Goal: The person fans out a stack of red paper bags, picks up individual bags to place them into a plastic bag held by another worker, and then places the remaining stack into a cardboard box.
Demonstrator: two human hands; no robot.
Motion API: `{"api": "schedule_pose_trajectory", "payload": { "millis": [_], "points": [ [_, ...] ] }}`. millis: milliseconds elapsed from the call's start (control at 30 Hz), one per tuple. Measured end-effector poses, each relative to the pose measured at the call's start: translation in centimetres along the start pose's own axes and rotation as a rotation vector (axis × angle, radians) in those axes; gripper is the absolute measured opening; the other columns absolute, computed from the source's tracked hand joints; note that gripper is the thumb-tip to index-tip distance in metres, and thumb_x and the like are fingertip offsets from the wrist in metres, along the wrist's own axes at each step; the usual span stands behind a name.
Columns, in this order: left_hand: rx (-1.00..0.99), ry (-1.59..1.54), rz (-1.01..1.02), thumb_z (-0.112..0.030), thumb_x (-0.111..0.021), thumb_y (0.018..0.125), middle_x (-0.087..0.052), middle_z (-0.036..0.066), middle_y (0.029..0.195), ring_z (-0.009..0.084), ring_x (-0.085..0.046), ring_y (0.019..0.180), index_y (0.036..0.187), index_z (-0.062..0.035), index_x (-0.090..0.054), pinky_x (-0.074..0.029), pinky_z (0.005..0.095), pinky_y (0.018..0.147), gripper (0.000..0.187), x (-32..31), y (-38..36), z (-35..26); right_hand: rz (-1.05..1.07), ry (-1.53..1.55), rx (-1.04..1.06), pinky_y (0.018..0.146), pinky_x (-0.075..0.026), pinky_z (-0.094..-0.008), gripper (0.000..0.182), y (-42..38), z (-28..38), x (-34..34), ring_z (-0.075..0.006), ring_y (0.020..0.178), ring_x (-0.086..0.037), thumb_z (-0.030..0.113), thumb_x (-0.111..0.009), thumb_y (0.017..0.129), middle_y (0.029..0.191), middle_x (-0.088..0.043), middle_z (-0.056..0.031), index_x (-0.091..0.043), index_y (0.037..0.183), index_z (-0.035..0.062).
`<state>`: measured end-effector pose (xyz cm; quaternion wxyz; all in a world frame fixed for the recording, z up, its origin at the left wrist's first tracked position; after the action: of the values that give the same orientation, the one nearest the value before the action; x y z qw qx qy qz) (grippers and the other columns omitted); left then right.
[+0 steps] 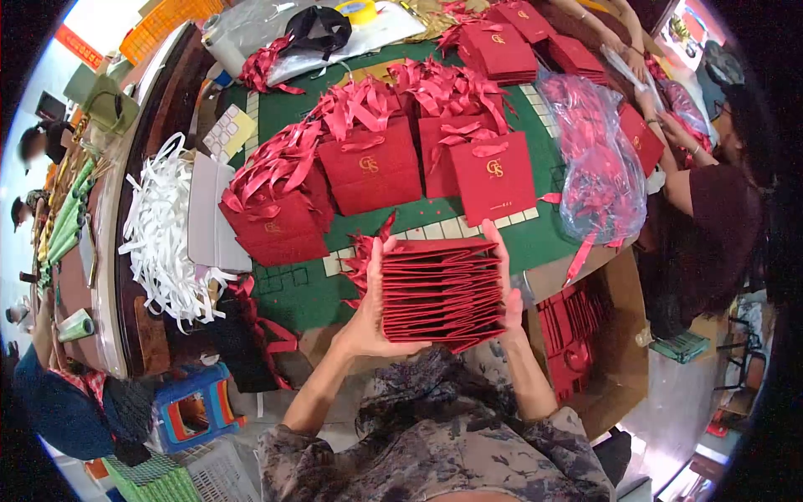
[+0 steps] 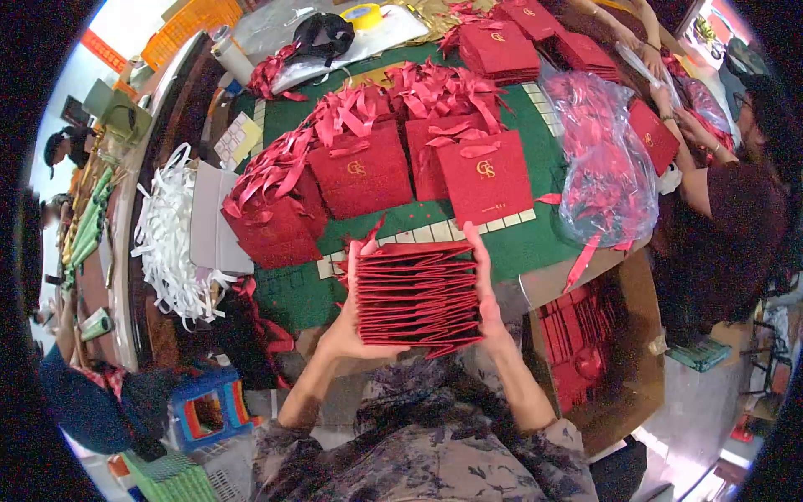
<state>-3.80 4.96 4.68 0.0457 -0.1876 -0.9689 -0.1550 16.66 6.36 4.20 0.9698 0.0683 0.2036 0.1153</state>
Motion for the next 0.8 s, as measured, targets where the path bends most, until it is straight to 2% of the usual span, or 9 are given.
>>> {"api": "schedule_pose_trajectory", "payload": {
  "millis": [100, 167, 267, 300, 333, 433, 500, 633, 800],
  "points": [
    [0.034, 0.079, 0.007, -0.023, -0.089, 0.056, -0.01, 0.02, 0.152, 0.0302, -0.02, 0.141, 0.149, -0.0059, 0.013, -0.022, 0.0433, 0.113, 0.14, 0.1, -0.1, 0.2, -0.001, 0.029, -0.031, 0.117, -0.01, -0.041, 0.116, -0.3, -0.5, 0.5, -0.0238, 0.144, -0.011, 0.084, -0.037, 0.077, 0.157, -0.007, -0.0125, -0.005, 0.15, -0.0012],
    [0.099, 0.101, -0.002, -0.018, -0.088, 0.055, -0.024, 0.014, 0.147, 0.0257, -0.026, 0.138, 0.149, -0.0071, 0.012, -0.022, 0.041, 0.113, 0.138, 0.0, -0.1, 0.5, -0.028, 0.053, -0.007, 0.112, -0.027, -0.0404, 0.115, -0.7, -1.8, 1.7, -0.0218, 0.131, -0.036, 0.084, -0.043, 0.075, 0.145, -0.033, -0.0115, -0.007, 0.151, 0.0055],
    [0.079, 0.169, -0.01, -0.018, -0.088, 0.056, -0.025, 0.014, 0.146, 0.0262, -0.029, 0.137, 0.149, -0.0067, 0.012, -0.023, 0.0409, 0.113, 0.137, 0.3, 0.1, 0.2, 0.018, 0.005, 0.117, 0.113, -0.026, -0.0406, 0.115, -0.5, -0.9, 1.3, -0.023, 0.133, -0.034, 0.082, -0.047, 0.075, 0.146, -0.03, -0.0117, -0.009, 0.15, 0.0043],
    [0.053, 0.218, -0.012, -0.018, -0.087, 0.056, -0.026, 0.014, 0.145, 0.0264, -0.03, 0.136, 0.149, -0.0058, 0.01, -0.024, 0.0409, 0.113, 0.136, 0.3, 0.2, 0.0, 0.077, -0.135, 0.052, 0.114, -0.024, -0.041, 0.12, -0.7, -1.6, 2.6, -0.0244, 0.135, -0.032, 0.073, -0.066, 0.069, 0.149, -0.026, -0.0118, -0.011, 0.149, 0.0038],
    [0.055, 0.217, -0.012, -0.018, -0.087, 0.056, -0.026, 0.014, 0.145, 0.0264, -0.03, 0.136, 0.149, -0.0058, 0.01, -0.024, 0.0409, 0.113, 0.136, 0.3, 0.1, 0.1, 0.077, -0.134, 0.05, 0.114, -0.024, -0.041, 0.12, -1.0, -1.7, 2.7, -0.0244, 0.135, -0.032, 0.073, -0.066, 0.069, 0.149, -0.026, -0.0118, -0.011, 0.149, 0.0038],
    [0.095, 0.123, -0.03, -0.018, -0.087, 0.056, -0.026, 0.014, 0.144, 0.0262, -0.029, 0.136, 0.149, -0.0046, 0.009, -0.023, 0.0405, 0.113, 0.134, 0.2, -0.1, 0.2, 0.106, -0.317, 0.084, 0.116, -0.013, -0.0447, 0.139, -1.2, -1.4, 1.8, -0.0313, 0.141, -0.02, 0.074, -0.077, 0.051, 0.15, -0.021, -0.0197, -0.012, 0.148, 0.0006],
    [0.09, 0.173, -0.011, -0.018, -0.086, 0.058, -0.026, 0.014, 0.144, 0.0262, -0.028, 0.136, 0.149, -0.0037, 0.009, -0.023, 0.04, 0.112, 0.133, 0.3, 0.0, 0.2, -0.001, -0.354, 0.142, 0.114, -0.018, -0.046, 0.13, -1.3, -2.6, 2.2, -0.0303, 0.13, -0.036, 0.053, -0.092, 0.044, 0.14, -0.034, -0.0172, -0.024, 0.143, 0.0041],
    [0.062, 0.201, -0.013, -0.018, -0.086, 0.058, -0.027, 0.015, 0.142, 0.0266, -0.031, 0.134, 0.149, -0.0031, 0.006, -0.024, 0.0396, 0.111, 0.13, 0.2, 0.1, 0.8, -0.004, -0.632, 0.405, 0.107, -0.034, -0.0423, 0.116, -0.6, -3.3, 2.8, -0.0232, 0.107, -0.051, 0.045, -0.095, 0.041, 0.116, -0.049, -0.0086, -0.032, 0.131, 0.0056],
    [0.036, 0.198, -0.047, -0.025, -0.086, 0.061, -0.033, 0.022, 0.135, 0.0339, -0.036, 0.123, 0.148, 0.0014, -0.01, -0.027, 0.0445, 0.107, 0.118, 0.5, 0.0, 0.5, -0.142, -0.35, 0.239, 0.09, -0.043, -0.0388, 0.099, -0.7, -3.6, 2.0, -0.0238, 0.103, -0.05, 0.036, -0.096, 0.043, 0.106, -0.051, -0.0102, -0.041, 0.12, 0.005]
  ]
}}
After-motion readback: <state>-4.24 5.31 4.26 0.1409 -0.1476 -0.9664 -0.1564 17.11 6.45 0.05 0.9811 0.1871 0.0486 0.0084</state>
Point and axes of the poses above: each hand's wrist, its own y-axis towards the middle knuckle, its own x-axis out of the back of the hand, z = x × y, the point moved 2 cm from there along y, towards the middle knuckle
